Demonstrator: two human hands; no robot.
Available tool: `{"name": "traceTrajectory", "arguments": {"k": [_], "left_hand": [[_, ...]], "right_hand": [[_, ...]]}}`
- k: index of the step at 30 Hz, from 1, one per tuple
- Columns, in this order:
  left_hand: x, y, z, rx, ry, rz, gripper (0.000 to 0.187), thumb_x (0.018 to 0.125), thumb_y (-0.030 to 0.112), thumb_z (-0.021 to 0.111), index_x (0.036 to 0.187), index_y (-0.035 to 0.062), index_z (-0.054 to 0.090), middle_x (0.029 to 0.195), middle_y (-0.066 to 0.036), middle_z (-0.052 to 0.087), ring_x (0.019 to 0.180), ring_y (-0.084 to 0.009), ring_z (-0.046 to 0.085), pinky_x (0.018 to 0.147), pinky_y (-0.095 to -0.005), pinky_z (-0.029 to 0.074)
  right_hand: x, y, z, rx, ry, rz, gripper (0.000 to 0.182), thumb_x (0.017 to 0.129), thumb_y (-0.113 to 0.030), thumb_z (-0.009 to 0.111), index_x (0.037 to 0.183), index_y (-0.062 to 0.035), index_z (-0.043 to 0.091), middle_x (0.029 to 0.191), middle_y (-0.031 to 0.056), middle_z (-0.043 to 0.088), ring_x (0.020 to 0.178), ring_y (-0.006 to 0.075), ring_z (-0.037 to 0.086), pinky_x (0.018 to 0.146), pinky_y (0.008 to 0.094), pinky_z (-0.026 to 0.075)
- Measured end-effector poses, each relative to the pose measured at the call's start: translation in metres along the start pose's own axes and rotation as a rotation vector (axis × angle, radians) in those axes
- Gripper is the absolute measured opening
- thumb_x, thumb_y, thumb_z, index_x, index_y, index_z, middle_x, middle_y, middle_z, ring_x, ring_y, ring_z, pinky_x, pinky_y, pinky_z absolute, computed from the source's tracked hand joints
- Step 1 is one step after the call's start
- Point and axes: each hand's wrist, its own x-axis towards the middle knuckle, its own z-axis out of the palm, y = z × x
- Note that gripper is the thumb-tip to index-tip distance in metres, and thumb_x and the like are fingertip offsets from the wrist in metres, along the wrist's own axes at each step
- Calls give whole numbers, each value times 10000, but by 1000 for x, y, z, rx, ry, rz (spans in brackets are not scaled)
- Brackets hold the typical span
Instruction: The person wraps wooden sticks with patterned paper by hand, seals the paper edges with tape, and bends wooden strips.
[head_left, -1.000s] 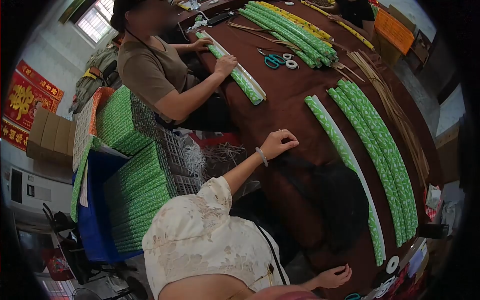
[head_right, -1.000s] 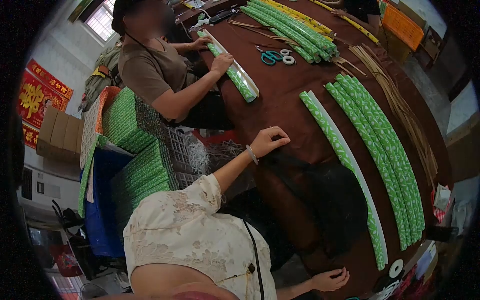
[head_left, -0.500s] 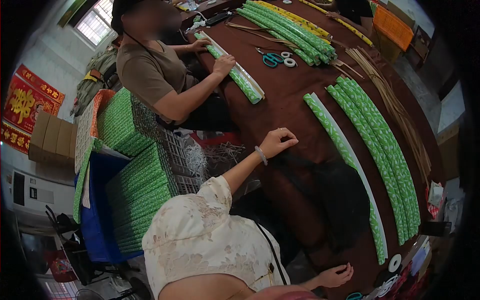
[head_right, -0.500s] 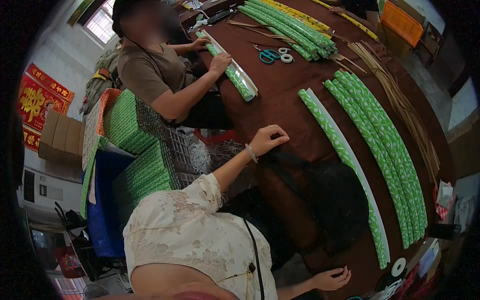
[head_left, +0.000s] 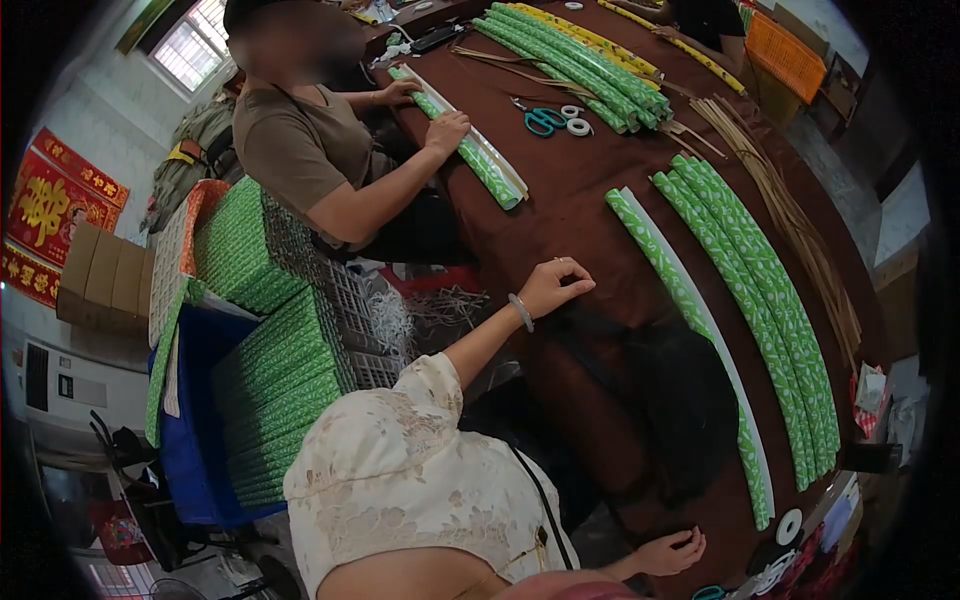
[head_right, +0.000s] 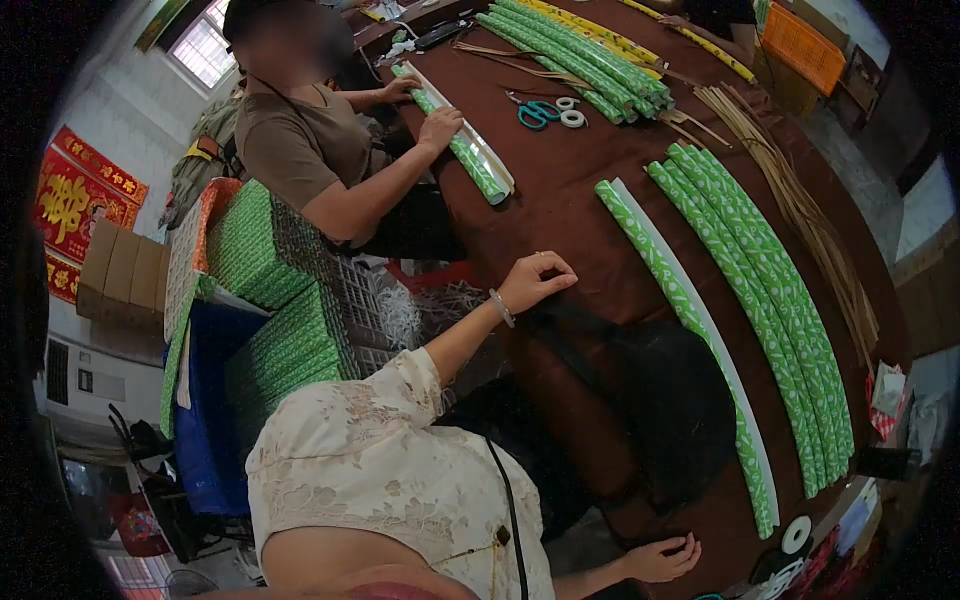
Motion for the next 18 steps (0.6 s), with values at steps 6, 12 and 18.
{"name": "traceTrajectory", "arguments": {"k": [6, 12, 18], "left_hand": [[0, 2, 0, -6, 4, 35, 114, 767, 152, 653, 800, 44, 639, 789, -33, 601, 744, -124, 558, 674, -250, 438], [0, 2, 0, 12, 6, 14, 114, 767, 160, 654, 801, 52, 642, 799, -35, 605, 757, -128, 561, 686, -254, 438], [0, 3, 0, 36, 1, 24, 117, 766, 159, 654, 807, 51, 640, 804, -36, 606, 763, -134, 564, 694, -260, 442]], "right_hand": [[-1, 0, 0, -34, -11, -6, 296, 930, -300, 377, 965, -148, 629, 1132, 20, 528, 973, 183, 525, 770, 342, 448], [0, -2, -1, -34, -18, 7, 298, 929, -306, 374, 972, -156, 628, 1139, 11, 525, 971, 178, 527, 768, 334, 447], [-1, -2, -1, -62, -14, 14, 301, 926, -314, 375, 970, -159, 628, 1138, 4, 526, 964, 173, 530, 760, 334, 447]]}}
